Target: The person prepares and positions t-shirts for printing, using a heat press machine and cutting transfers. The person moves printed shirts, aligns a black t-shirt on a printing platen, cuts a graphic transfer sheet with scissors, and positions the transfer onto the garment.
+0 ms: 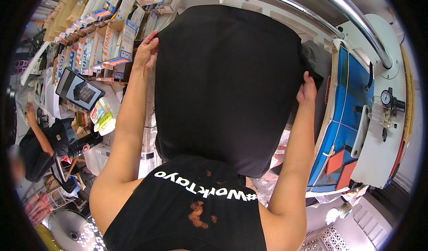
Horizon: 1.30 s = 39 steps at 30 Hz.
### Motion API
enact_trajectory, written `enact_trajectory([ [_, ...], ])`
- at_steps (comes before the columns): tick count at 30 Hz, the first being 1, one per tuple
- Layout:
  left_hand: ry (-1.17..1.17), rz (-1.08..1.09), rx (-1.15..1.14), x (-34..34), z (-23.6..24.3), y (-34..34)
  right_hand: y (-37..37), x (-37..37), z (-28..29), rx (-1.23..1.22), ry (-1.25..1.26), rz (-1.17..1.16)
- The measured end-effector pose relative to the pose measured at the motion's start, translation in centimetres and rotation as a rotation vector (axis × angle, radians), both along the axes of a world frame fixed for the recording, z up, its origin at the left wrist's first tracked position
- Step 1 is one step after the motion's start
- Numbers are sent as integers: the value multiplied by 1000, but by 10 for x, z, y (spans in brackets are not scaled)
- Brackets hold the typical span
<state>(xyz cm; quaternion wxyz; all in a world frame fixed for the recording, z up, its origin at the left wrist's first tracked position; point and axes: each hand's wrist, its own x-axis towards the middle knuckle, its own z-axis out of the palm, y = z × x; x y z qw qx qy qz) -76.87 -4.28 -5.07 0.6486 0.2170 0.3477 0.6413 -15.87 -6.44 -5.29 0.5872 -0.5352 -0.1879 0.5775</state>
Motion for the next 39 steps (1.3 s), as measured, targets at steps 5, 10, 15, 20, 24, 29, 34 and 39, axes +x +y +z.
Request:
enact_trajectory([
  [5,37,-13,7,2,7,-7,14,-9,2,-257,-383,-28],
  [10,320,119,-59,16,12,0,12,3,-16,-62,-402,-168],
  [15,710,38,-181,28,-42,5,31,-42,-6,-267,-1682,260],
  [20,1401,35,-239,39,-1,56,66,-56,94,-545,-1793,349],
  [24,1169,140,85,47,-12,133,119,-33,54,150,-1607,217],
  [29,787,-173,-517,60,-36,178,173,-37,13,-38,-1151,292],
  [34,1610,129,138,59,14,199,180,-35,30,79,-1414,184],
  [39,1830,247,219,56,-3,195,181,-48,21,54,-1573,80],
])
